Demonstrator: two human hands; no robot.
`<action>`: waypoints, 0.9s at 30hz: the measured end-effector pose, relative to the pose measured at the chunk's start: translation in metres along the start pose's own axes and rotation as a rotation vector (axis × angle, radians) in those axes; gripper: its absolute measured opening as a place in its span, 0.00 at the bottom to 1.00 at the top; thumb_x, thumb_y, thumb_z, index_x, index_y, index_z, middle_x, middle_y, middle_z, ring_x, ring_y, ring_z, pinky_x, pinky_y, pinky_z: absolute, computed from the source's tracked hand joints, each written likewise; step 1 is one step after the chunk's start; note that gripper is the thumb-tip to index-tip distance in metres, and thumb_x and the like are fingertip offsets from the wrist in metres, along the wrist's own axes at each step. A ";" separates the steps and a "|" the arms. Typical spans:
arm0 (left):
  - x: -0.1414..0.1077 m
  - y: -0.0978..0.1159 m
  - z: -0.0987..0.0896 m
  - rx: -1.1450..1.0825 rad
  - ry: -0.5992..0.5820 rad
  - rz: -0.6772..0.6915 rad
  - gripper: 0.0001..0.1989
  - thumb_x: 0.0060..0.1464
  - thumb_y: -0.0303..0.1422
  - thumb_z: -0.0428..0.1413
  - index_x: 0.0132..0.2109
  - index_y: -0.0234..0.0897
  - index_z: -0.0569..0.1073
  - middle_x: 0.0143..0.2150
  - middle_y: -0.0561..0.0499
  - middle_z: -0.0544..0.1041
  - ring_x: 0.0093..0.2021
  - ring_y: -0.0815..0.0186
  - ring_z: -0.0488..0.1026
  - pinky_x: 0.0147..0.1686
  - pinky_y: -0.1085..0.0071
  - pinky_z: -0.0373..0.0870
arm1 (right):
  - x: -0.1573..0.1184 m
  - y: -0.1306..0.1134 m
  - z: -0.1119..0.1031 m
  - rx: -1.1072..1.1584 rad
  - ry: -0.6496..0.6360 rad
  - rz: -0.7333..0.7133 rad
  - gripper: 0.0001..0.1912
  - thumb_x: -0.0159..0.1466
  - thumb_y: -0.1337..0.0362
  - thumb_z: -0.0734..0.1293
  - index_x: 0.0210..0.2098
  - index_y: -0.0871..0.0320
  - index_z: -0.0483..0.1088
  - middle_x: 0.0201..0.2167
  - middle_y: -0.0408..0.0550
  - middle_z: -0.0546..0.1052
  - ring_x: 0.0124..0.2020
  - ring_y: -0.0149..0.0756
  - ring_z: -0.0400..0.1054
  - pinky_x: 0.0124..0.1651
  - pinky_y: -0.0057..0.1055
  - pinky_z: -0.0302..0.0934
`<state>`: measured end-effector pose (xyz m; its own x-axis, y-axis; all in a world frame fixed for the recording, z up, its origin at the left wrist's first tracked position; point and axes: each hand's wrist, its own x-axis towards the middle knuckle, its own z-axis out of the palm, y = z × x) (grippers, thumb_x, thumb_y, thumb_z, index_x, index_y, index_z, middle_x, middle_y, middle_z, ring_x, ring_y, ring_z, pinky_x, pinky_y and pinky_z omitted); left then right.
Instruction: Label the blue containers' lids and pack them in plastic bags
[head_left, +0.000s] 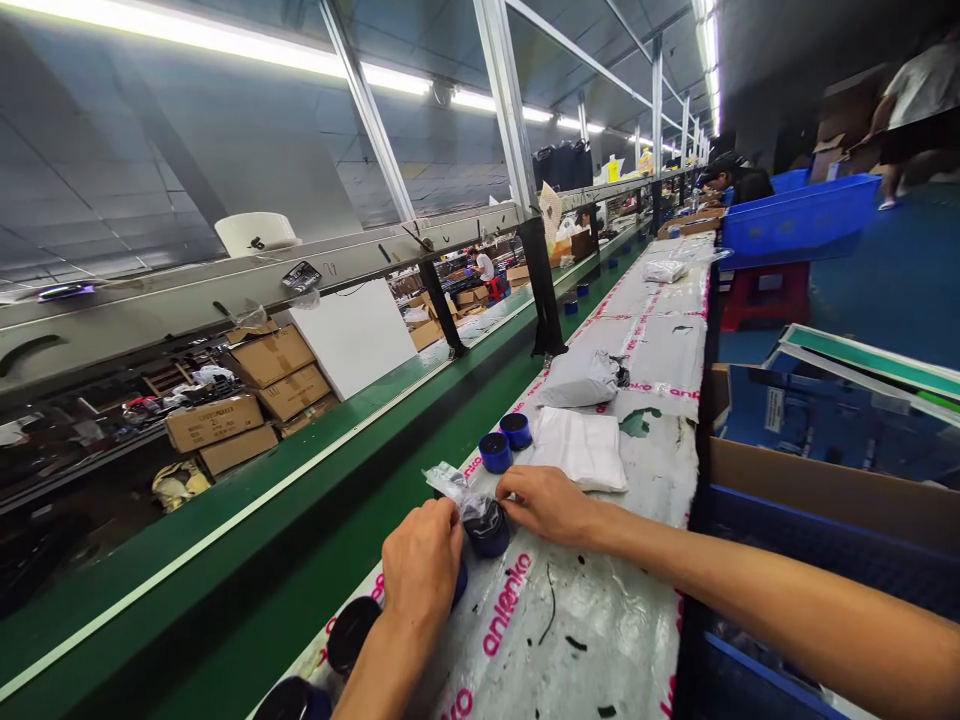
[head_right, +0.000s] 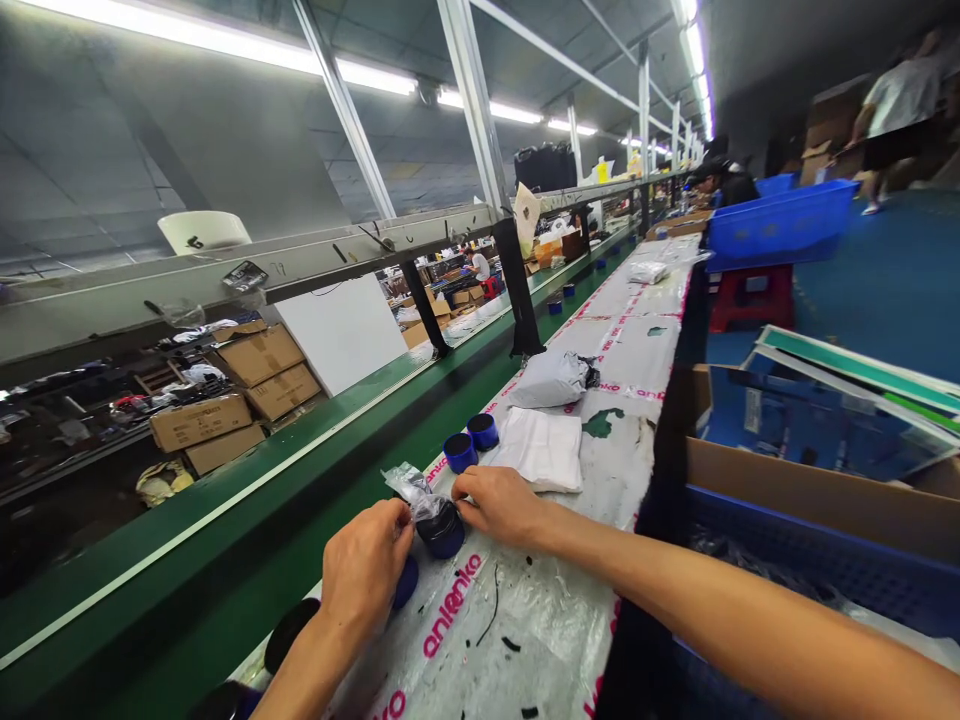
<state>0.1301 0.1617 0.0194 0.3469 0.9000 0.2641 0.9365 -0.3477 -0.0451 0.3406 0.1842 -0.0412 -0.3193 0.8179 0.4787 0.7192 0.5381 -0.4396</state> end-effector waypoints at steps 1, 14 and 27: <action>-0.001 -0.001 -0.002 -0.002 -0.011 0.017 0.06 0.60 0.29 0.52 0.38 0.42 0.74 0.36 0.53 0.78 0.39 0.62 0.74 0.33 0.68 0.53 | -0.002 0.000 -0.001 -0.014 -0.002 -0.017 0.06 0.63 0.70 0.67 0.39 0.57 0.75 0.36 0.46 0.78 0.36 0.35 0.71 0.40 0.29 0.59; 0.001 0.019 -0.004 0.150 -0.103 0.124 0.08 0.57 0.23 0.53 0.40 0.38 0.75 0.39 0.47 0.80 0.42 0.55 0.76 0.34 0.66 0.61 | -0.017 0.015 -0.005 -0.461 0.031 -0.469 0.07 0.69 0.69 0.62 0.34 0.58 0.69 0.37 0.47 0.76 0.33 0.35 0.66 0.37 0.33 0.58; -0.015 0.037 0.017 0.359 -0.040 0.332 0.14 0.59 0.19 0.47 0.41 0.34 0.76 0.38 0.40 0.77 0.39 0.52 0.71 0.36 0.60 0.63 | -0.031 0.002 -0.024 -0.407 -0.175 -0.387 0.09 0.65 0.73 0.65 0.34 0.54 0.73 0.36 0.50 0.76 0.36 0.41 0.65 0.37 0.39 0.52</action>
<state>0.1605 0.1400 -0.0029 0.6252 0.7674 0.1424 0.7308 -0.5114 -0.4521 0.3668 0.1554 -0.0383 -0.6782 0.6174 0.3987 0.6978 0.7111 0.0859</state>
